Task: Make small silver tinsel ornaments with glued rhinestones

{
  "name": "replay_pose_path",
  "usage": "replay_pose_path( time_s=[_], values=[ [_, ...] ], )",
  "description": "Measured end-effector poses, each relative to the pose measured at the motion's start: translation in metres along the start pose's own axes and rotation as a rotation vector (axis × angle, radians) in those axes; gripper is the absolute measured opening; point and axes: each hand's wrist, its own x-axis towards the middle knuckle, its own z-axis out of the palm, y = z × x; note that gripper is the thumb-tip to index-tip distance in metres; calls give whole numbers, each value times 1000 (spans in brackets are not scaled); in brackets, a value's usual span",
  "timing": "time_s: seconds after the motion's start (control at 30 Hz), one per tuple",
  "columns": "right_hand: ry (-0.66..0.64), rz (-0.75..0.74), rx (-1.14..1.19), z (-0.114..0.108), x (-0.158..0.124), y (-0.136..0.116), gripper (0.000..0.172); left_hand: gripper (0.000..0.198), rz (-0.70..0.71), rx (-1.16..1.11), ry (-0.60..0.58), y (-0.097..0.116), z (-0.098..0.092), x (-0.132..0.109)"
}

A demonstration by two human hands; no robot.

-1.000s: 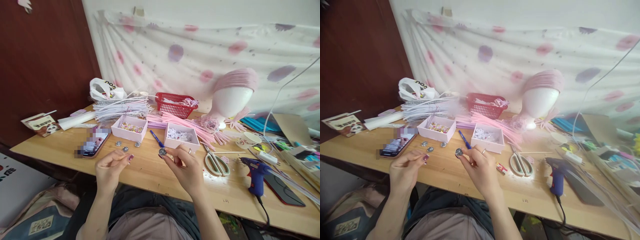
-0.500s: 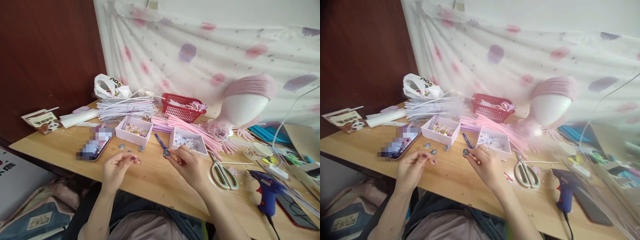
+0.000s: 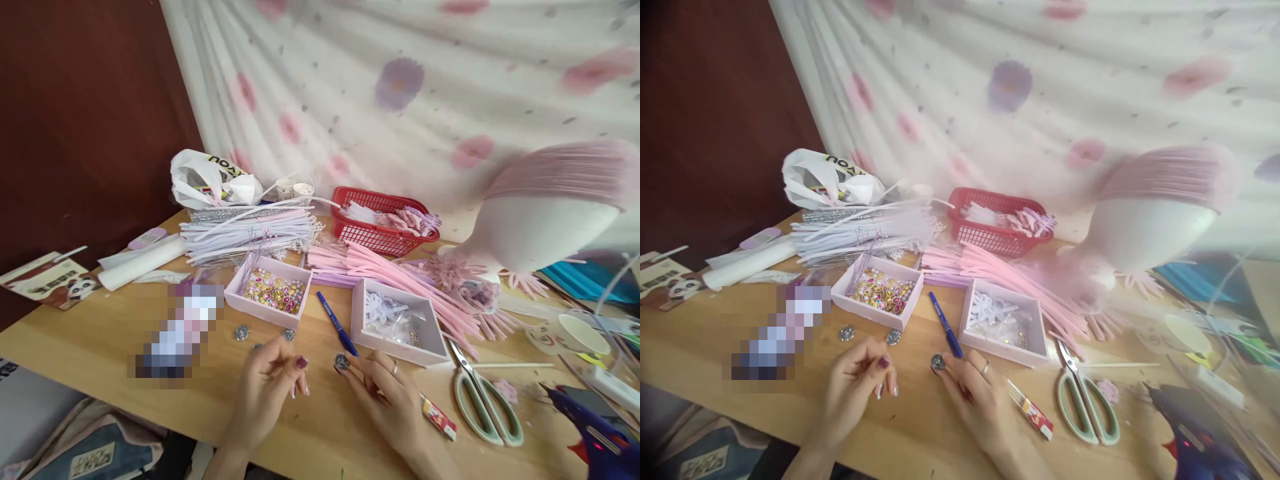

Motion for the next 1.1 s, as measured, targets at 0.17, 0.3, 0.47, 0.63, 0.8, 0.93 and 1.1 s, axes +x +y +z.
replay_pose_path(
  time_s=[0.17,0.3,0.47,0.63,0.8,0.93,1.1],
  values=[
    [34,63,15,-2,9,3,10,59,-62,224,-222,9,5,20],
    [76,90,-3,-5,13,8,10,58,39,458,-201,10,9,34],
    [62,117,-27,-11,9,12,16,21,113,534,-336,2,12,38],
    [127,180,-60,-24,13,7,21,26,171,685,-428,-8,17,32],
    [293,321,-27,-52,25,-2,24,42,383,817,-340,-19,23,23],
    [343,355,23,-78,22,-2,23,41,444,879,-214,-19,21,19],
    [395,348,103,-101,14,6,28,46,515,1003,-95,-19,24,21]
  ],
)
